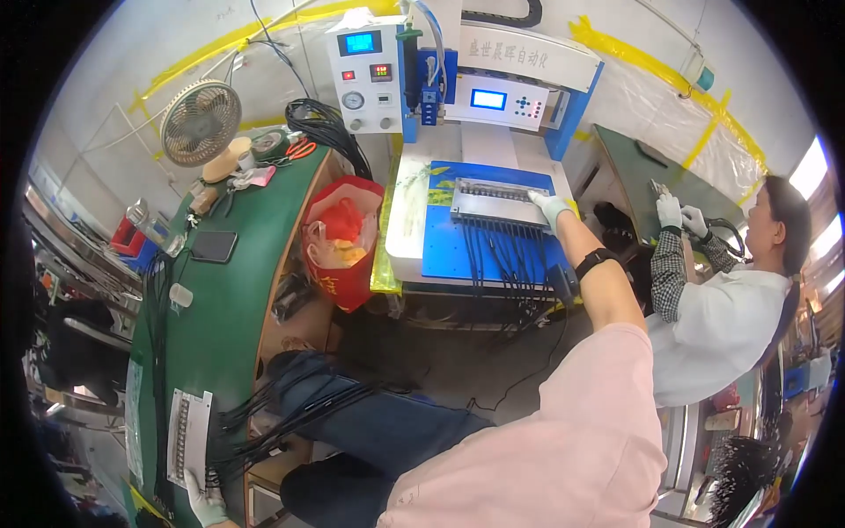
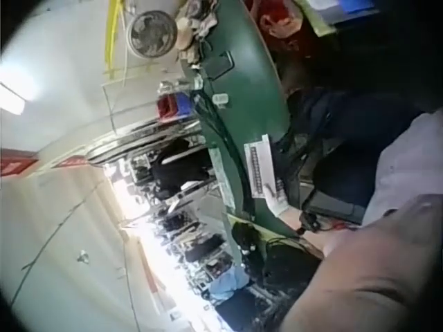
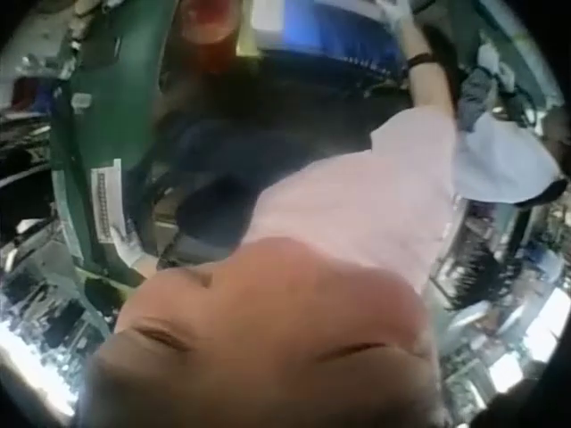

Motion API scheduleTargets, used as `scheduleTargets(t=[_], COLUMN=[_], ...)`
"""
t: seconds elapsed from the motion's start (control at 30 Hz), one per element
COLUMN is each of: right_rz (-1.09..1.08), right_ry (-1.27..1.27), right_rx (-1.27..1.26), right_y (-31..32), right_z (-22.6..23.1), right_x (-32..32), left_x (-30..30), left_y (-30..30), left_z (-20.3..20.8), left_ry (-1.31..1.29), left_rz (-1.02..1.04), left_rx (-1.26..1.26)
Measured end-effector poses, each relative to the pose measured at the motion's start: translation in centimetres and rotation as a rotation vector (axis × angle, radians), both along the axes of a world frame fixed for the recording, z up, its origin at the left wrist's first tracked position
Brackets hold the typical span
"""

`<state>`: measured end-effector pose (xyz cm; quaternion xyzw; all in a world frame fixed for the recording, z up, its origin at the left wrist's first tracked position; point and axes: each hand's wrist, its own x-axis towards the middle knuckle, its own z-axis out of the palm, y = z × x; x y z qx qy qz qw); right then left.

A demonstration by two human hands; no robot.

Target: Organizing and inserting black electrical cables into a metal assembly fixture at a factory workstation.

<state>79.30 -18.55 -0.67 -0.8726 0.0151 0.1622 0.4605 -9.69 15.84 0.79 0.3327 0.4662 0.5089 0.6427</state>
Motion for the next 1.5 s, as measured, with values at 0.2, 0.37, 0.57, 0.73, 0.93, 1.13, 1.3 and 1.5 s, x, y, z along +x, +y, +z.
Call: scheduleTargets(t=[0.2, 0.37, 0.57, 0.73, 0.93, 1.13, 1.3, 1.5], right_rz=[0.061, 0.003, 0.054, 0.257, 0.321, 0.276, 0.244, 0.359], right_ry=[-0.021, 0.034, 0.022, -0.218, -0.248, -0.360, -0.355, -0.479], right_rx=[-0.018, -0.070, -0.119, -0.384, -0.898, -0.902, -0.679, -0.701], right_y=[-1.0, -0.8, 0.4, -0.9, 1.4, 0.3, -4.4, -14.1], right_z=[3.1, 3.0, 5.4, 3.2, 8.5, 6.9, 5.8, 2.4], right_x=[-1.7, -1.8, -4.4, -0.5, -4.8, -4.7, -3.1, -5.4], left_x=[-0.4, 1.0, 3.5, 1.5, 3.7, 4.5, 5.6, 6.4], left_y=[0.7, -0.3, -1.6, -1.1, -1.8, -2.2, -3.0, -3.4], left_z=[-1.2, 0.4, 3.5, 3.2, 4.6, 4.8, 6.0, 6.7], left_ry=[0.036, -0.017, 0.135, 0.152, 0.207, 0.231, 0.221, 0.224], left_rz=[0.045, -0.042, 0.072, 0.032, 0.070, 0.047, 0.121, 0.115], left_rx=[-0.024, 0.008, -0.115, -0.213, -0.208, -0.152, -0.178, -0.162])
